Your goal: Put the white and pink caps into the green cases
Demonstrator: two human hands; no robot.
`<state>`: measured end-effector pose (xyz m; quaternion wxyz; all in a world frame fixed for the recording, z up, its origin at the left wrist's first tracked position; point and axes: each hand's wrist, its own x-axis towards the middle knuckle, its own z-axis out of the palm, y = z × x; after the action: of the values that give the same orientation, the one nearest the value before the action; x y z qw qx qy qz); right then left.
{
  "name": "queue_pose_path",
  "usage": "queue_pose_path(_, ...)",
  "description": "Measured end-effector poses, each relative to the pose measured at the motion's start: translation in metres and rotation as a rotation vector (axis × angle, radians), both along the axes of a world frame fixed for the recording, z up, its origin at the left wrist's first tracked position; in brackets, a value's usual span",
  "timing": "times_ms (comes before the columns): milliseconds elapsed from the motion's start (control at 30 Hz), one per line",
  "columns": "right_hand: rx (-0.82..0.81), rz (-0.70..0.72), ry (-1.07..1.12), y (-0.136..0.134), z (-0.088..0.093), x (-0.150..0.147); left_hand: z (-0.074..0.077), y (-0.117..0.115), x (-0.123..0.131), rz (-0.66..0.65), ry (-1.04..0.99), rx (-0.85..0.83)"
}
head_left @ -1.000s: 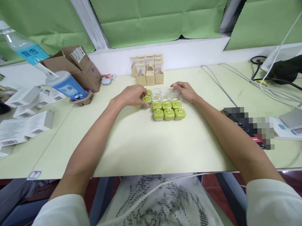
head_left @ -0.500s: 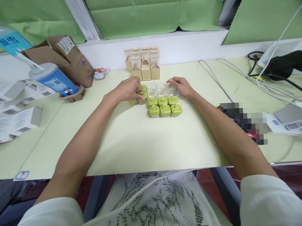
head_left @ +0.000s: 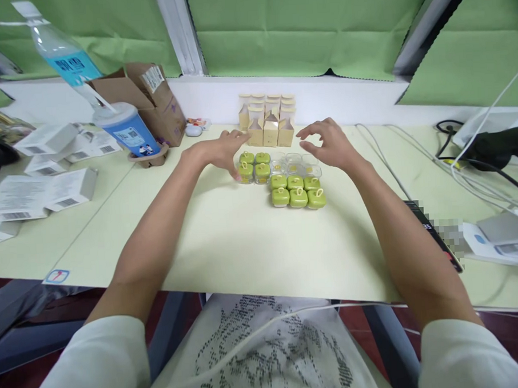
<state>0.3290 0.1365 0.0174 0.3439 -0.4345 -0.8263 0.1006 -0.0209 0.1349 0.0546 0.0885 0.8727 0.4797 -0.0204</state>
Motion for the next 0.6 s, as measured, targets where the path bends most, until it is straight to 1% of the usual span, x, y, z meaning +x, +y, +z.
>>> queue_pose_path(67,-0.046,0.075,-0.146,-0.004,0.013,-0.024,-0.002,0.003,-0.003,-0.014,0.042,-0.112)
queue_pose_path(133,-0.155,0.119,-0.302,-0.005,0.02,-0.049,-0.003,0.004,-0.001,-0.021,0.047,-0.171)
queue_pose_path(200,-0.268,0.124,-0.447,-0.004,0.02,-0.071,-0.003,0.004,0.004,-0.015,0.048,-0.187)
queue_pose_path(300,-0.318,0.094,-0.563,-0.003,0.013,-0.092,-0.003,0.004,0.008,-0.009,0.056,-0.184)
queue_pose_path(400,-0.302,0.081,-0.563,-0.006,0.005,-0.103,-0.005,0.007,0.005,-0.015,0.03,-0.176)
queue_pose_path(467,-0.306,0.08,-0.556,-0.009,0.004,-0.104,-0.007,0.009,0.003,-0.023,0.012,-0.169)
queue_pose_path(533,-0.326,0.09,-0.552,-0.013,0.009,-0.102,-0.007,0.009,0.002,-0.021,0.01,-0.169)
queue_pose_path(600,-0.31,0.087,-0.52,-0.017,0.02,-0.096,-0.006,0.008,0.002,-0.005,0.023,-0.184)
